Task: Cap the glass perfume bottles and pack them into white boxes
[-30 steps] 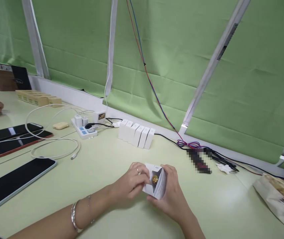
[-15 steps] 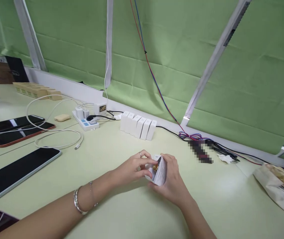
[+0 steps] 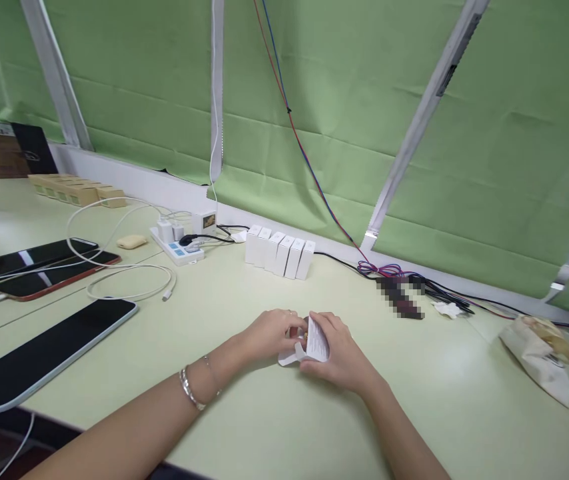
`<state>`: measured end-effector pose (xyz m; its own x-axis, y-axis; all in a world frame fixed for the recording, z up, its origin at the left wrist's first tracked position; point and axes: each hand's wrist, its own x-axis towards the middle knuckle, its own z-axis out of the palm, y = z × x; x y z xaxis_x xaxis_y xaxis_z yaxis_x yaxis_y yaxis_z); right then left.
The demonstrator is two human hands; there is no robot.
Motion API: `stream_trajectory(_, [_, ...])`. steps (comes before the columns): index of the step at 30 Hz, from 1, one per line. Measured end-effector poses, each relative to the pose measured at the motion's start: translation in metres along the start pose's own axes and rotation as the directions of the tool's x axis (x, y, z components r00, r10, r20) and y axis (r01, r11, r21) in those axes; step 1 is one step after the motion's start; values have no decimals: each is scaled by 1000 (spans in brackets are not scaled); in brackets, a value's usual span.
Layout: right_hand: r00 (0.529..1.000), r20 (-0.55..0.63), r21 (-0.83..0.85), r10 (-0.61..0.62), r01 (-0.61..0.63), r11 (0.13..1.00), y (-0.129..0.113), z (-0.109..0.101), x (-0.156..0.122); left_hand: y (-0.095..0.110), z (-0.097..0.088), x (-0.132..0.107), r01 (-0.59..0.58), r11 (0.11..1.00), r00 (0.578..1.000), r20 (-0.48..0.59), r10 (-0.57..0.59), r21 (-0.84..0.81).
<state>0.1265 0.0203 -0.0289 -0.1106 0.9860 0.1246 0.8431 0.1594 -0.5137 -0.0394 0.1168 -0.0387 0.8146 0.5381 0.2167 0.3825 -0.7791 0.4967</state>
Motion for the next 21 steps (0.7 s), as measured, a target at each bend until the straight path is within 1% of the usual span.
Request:
stream_trajectory(4, [999,41,-52,14,-12,999,4,-4,1,-15,-6,6,-23,989,999,25,27,-145])
stream_trajectory(8, [998,23,-123,63,-59,991,12,-8,-2,-37,-21,6,68,931,998,38,-58,-358])
stream_trajectory(10, [996,18,-165,84,-80,983,15,-8,-4,-48,-30,3,117,905,993,55,-104,-410])
stream_trajectory(13, [995,35,-218,94,-85,972,18,-8,-6,-61,-38,-1,177,886,984,103,-147,-429])
stream_trajectory(16, [992,43,-244,122,-108,964,21,-11,-11,-69,-40,-4,233,872,971,147,-187,-430])
stream_trajectory(21, [967,43,-240,252,-234,942,34,-25,-27,-75,-43,-6,277,874,958,188,-217,-400])
